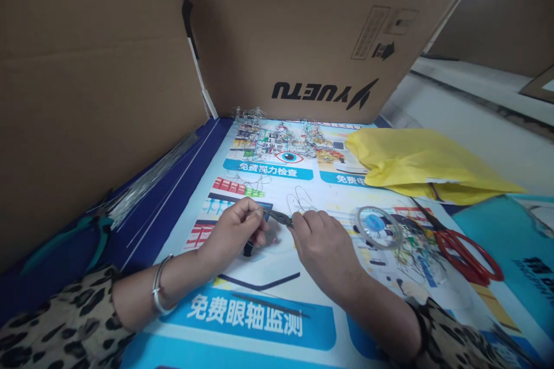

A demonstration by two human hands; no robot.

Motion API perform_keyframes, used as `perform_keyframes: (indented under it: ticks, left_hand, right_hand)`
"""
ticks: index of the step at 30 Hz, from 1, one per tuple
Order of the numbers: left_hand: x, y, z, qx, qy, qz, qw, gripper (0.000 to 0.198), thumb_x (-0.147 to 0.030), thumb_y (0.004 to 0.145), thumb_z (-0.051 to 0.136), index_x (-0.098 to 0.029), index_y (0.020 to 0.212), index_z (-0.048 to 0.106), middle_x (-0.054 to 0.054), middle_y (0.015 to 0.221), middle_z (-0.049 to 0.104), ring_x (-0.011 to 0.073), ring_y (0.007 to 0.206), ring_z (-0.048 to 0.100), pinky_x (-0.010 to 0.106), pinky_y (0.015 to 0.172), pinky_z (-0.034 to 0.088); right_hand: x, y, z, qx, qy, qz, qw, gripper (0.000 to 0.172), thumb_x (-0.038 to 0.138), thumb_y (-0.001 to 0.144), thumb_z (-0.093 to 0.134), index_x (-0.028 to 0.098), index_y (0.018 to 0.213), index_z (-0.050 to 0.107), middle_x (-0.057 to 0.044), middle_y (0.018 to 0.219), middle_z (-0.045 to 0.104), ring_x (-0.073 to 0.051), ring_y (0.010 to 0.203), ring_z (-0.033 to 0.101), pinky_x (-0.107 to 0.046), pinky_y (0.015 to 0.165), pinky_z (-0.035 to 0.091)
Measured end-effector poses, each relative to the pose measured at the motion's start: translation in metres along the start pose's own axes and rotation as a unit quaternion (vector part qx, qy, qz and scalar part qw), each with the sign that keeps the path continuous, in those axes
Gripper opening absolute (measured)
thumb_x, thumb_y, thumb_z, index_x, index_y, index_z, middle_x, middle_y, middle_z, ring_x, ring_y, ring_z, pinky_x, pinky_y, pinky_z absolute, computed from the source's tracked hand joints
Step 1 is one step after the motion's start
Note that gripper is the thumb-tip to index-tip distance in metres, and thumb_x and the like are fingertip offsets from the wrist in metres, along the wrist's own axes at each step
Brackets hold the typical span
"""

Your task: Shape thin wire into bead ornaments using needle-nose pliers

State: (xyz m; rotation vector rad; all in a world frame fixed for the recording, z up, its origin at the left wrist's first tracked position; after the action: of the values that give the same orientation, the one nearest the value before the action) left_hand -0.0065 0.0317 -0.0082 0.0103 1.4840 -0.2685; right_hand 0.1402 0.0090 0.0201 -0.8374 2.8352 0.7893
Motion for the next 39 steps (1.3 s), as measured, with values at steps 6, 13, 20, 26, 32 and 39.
perform_keyframes:
  ticks: [6, 13, 20, 26, 32, 39]
  left_hand:
    - [-0.0016, -0.0004, 0.0001, 0.005, 0.014, 0.001, 1.0, 0.021, -0.033, 0.083, 0.051, -0.017, 0.069, 0.048, -0.003, 0.051, 0.056, 0.0073, 0.044, 0.047, 0.019, 0.045, 0.036]
    - [-0.0065, -0.0018, 0.0016, -0.001, 0.02, 0.006, 1.0, 0.019, -0.03, 0.082, 0.052, -0.017, 0.069, 0.046, -0.003, 0.056, 0.055, 0.0063, 0.044, 0.047, 0.018, 0.044, 0.036]
    - [-0.0048, -0.0009, 0.0016, 0.016, 0.032, 0.007, 0.999, 0.019, -0.03, 0.082, 0.052, -0.016, 0.071, 0.046, -0.003, 0.059, 0.055, 0.0057, 0.044, 0.048, 0.018, 0.044, 0.037]
    - [-0.0013, 0.0017, -0.0013, 0.02, 0.047, 0.004, 0.999, 0.02, -0.031, 0.084, 0.049, -0.016, 0.072, 0.047, -0.004, 0.057, 0.054, 0.006, 0.044, 0.047, 0.018, 0.045, 0.038]
    - [-0.0002, 0.0021, -0.0008, 0.039, 0.054, 0.001, 0.998, 0.019, -0.032, 0.084, 0.049, -0.016, 0.074, 0.047, -0.003, 0.06, 0.055, 0.0069, 0.046, 0.049, 0.02, 0.047, 0.04]
    - [0.0005, 0.0022, 0.0, 0.065, 0.045, 0.005, 0.997, 0.016, -0.031, 0.085, 0.048, -0.017, 0.08, 0.049, -0.003, 0.063, 0.056, 0.0072, 0.049, 0.051, 0.02, 0.048, 0.04]
  right_hand:
    - [-0.0013, -0.0004, 0.0009, 0.006, 0.001, 0.001, 1.0, 0.012, 0.019, 0.084, 0.049, 0.015, 0.092, 0.057, -0.006, 0.075, 0.055, -0.019, 0.071, 0.045, -0.031, 0.062, 0.03]
    - [-0.0039, -0.0006, -0.0003, 0.011, 0.003, 0.0, 1.0, 0.011, 0.021, 0.084, 0.05, 0.016, 0.09, 0.057, -0.007, 0.076, 0.054, -0.02, 0.072, 0.044, -0.031, 0.064, 0.029]
    - [-0.0063, 0.0011, -0.0012, 0.018, 0.019, 0.006, 1.0, 0.009, 0.022, 0.084, 0.051, 0.017, 0.088, 0.058, -0.006, 0.077, 0.054, -0.02, 0.073, 0.044, -0.032, 0.064, 0.029]
    - [-0.0076, 0.0007, 0.0009, 0.033, 0.053, 0.017, 0.998, 0.01, 0.024, 0.084, 0.051, 0.018, 0.085, 0.058, -0.005, 0.077, 0.055, -0.02, 0.074, 0.045, -0.031, 0.065, 0.029]
    - [-0.008, 0.0013, 0.0018, 0.035, 0.066, 0.024, 0.997, 0.013, 0.027, 0.086, 0.049, 0.018, 0.084, 0.058, -0.005, 0.077, 0.056, -0.02, 0.074, 0.046, -0.031, 0.066, 0.03]
    - [-0.0093, 0.0002, 0.0009, 0.045, 0.077, 0.021, 0.996, 0.012, 0.027, 0.085, 0.05, 0.018, 0.086, 0.058, -0.005, 0.079, 0.056, -0.02, 0.076, 0.047, -0.03, 0.067, 0.031]
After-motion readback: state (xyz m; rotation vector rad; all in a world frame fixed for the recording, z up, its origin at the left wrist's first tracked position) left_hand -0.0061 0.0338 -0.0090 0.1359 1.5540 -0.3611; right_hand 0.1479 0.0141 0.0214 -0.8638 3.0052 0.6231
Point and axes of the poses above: each hand's wrist, its own y-axis towards the middle knuckle, its own z-axis out of the palm, x = y × z, the point moved 5 cm from there along y, towards the middle knuckle
